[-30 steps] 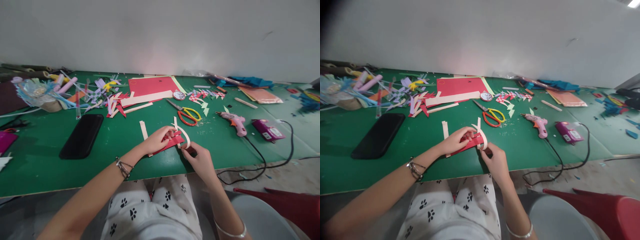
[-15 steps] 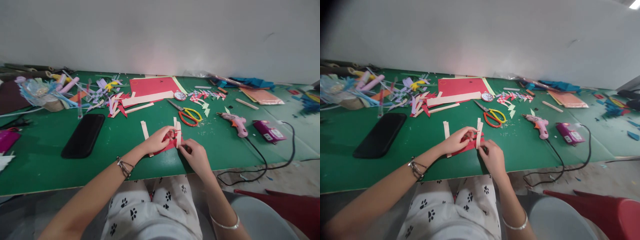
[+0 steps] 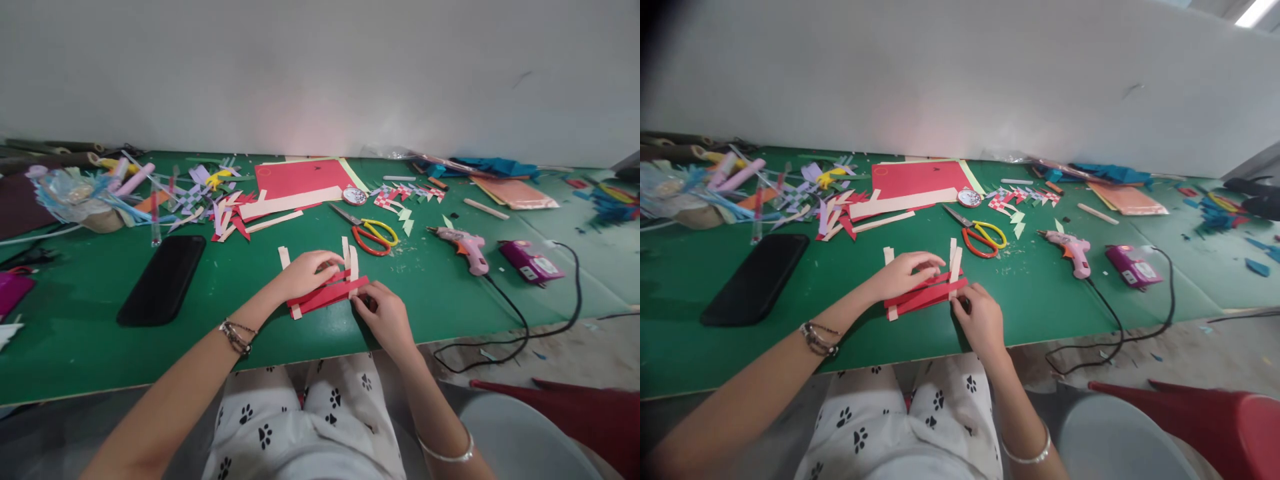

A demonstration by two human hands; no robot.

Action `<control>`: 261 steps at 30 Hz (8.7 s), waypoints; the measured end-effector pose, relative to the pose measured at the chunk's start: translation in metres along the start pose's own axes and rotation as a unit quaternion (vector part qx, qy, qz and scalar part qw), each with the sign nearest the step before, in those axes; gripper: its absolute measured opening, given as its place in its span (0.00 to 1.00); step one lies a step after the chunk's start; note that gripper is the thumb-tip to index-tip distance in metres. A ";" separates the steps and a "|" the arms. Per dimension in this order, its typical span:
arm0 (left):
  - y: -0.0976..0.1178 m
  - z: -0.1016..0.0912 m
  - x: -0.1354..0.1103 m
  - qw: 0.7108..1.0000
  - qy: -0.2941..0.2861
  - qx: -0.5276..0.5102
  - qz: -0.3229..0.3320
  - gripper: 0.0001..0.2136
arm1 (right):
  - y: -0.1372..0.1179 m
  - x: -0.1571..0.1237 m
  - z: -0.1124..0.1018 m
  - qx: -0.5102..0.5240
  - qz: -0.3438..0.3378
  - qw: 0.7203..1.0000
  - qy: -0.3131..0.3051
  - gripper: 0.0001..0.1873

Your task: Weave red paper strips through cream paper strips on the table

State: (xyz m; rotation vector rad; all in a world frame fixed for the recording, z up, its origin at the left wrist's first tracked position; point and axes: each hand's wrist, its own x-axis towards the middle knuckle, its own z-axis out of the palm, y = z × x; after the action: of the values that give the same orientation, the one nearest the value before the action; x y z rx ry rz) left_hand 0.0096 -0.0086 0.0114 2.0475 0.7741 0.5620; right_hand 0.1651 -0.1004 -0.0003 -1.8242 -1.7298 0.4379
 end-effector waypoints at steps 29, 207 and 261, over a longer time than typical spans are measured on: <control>0.007 0.020 0.006 0.949 -0.003 0.313 -0.040 0.10 | 0.015 0.070 -0.017 -0.008 -0.129 0.992 -0.013 0.16; -0.028 -0.011 -0.008 0.993 0.030 -0.111 0.017 0.15 | 0.003 0.123 0.012 0.316 0.005 0.924 -0.215 0.04; -0.023 -0.006 -0.008 0.996 0.078 0.040 0.006 0.04 | 0.009 0.094 -0.010 0.437 0.117 0.890 -0.058 0.09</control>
State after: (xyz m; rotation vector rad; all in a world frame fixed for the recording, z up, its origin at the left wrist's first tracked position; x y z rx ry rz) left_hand -0.0073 -0.0011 -0.0055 2.1010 0.8896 0.7133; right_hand 0.1875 -0.0101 0.0161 -1.3243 -1.0697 1.2168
